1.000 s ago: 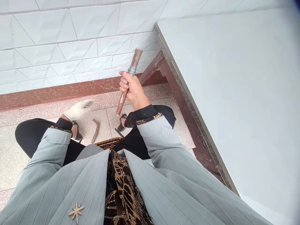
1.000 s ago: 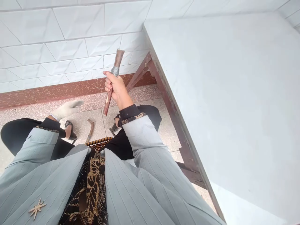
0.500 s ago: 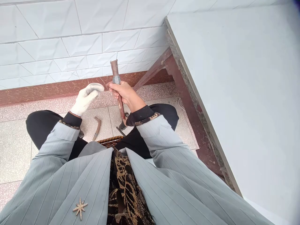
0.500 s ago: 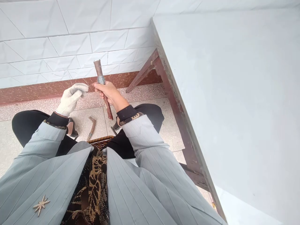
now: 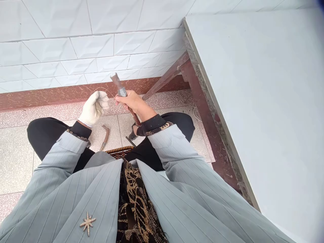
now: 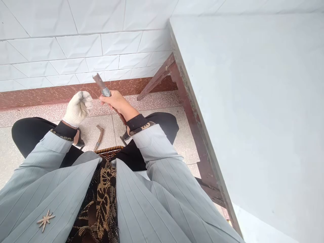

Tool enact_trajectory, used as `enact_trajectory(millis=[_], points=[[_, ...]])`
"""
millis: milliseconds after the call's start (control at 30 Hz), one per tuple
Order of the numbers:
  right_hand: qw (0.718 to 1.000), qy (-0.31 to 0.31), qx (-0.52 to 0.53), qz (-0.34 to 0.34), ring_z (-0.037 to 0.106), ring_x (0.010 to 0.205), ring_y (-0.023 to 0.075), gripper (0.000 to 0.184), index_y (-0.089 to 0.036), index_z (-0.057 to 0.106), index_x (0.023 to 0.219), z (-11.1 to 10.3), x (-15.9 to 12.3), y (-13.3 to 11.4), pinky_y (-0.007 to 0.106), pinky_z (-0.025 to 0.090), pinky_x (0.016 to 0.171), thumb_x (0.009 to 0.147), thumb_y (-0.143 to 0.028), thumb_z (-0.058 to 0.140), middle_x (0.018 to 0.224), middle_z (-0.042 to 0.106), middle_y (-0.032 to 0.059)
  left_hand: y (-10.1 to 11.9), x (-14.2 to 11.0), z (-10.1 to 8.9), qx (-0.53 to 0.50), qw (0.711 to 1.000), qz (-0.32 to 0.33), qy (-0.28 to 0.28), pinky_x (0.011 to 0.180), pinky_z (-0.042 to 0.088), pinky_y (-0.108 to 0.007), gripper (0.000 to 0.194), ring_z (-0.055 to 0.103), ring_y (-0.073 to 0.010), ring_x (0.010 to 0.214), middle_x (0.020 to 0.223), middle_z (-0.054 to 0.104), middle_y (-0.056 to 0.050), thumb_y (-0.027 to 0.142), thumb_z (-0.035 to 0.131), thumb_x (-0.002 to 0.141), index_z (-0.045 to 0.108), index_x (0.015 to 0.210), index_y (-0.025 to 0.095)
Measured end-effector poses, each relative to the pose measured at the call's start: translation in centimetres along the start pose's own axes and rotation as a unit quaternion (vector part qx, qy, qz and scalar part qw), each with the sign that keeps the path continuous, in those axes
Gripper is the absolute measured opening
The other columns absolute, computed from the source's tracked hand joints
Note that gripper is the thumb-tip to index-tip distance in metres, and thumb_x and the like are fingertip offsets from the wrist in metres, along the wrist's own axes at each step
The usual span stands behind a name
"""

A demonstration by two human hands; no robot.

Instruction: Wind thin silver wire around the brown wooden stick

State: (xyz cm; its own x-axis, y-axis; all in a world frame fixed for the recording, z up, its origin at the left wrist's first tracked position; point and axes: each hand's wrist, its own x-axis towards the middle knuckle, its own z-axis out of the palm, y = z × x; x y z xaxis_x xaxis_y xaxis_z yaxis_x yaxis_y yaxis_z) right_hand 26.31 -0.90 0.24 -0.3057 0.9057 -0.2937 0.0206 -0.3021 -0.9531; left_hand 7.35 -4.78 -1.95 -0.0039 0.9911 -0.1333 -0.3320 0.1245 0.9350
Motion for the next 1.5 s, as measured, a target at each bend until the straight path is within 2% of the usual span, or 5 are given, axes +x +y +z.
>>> enact_trajectory(millis=[633,800,933,1200,1500], points=[[0.991,-0.109,-0.032,0.067,0.034,0.036,0.0032,0.015,-0.014,0.063,0.087,0.2,-1.3,-0.8,0.017,0.031,0.034,0.095,-0.001,0.063,0.066,0.072,0.0007,-0.9,0.0,-1.6,0.056,0.983,0.176,0.001,0.119,0.053,-0.045,0.053,0.054,-0.0303,0.152,0.161,0.058,-0.007,0.063,0.059,0.101,0.060,0.145,0.034],[0.987,-0.118,-0.010,0.108,0.032,0.036,0.0029,0.015,-0.015,0.059,0.089,0.0,-1.1,-0.7,0.016,0.029,0.034,0.097,-0.003,0.060,0.065,0.071,0.0011,0.5,0.1,-2.0,0.475,0.856,0.202,-0.015,0.124,0.042,-0.058,0.046,0.055,-0.0371,0.148,0.153,0.064,-0.014,0.045,0.059,0.097,0.069,0.137,0.024],[0.986,-0.106,0.004,0.128,0.031,0.037,0.0022,0.015,-0.014,0.060,0.086,-0.6,-0.7,-0.5,0.015,0.026,0.034,0.095,-0.002,0.062,0.064,0.069,0.0018,2.4,-0.3,-3.2,0.667,0.703,0.088,-0.229,0.103,0.054,-0.048,0.041,0.075,-0.0304,0.101,0.095,0.080,-0.010,0.048,0.053,0.097,0.081,0.102,0.019],[0.983,-0.141,0.008,0.121,0.030,0.037,0.0028,0.018,-0.017,0.054,0.084,-1.5,-0.3,0.1,0.015,0.028,0.034,0.090,-0.004,0.065,0.069,0.073,0.0054,4.7,-0.9,-4.8,0.582,0.778,0.033,-0.236,0.087,0.057,-0.032,0.037,0.074,-0.0201,0.093,0.103,0.082,-0.005,0.039,0.054,0.093,0.082,0.108,0.021],[0.980,-0.144,0.054,0.126,0.028,0.040,0.0027,0.018,-0.018,0.052,0.087,-1.7,-0.1,0.5,0.014,0.028,0.036,0.094,-0.009,0.064,0.075,0.077,0.0079,2.2,-0.1,-5.9,0.677,0.678,0.073,-0.279,0.108,0.051,-0.046,0.039,0.073,-0.0246,0.100,0.101,0.080,-0.004,0.039,0.053,0.094,0.080,0.119,0.027]])
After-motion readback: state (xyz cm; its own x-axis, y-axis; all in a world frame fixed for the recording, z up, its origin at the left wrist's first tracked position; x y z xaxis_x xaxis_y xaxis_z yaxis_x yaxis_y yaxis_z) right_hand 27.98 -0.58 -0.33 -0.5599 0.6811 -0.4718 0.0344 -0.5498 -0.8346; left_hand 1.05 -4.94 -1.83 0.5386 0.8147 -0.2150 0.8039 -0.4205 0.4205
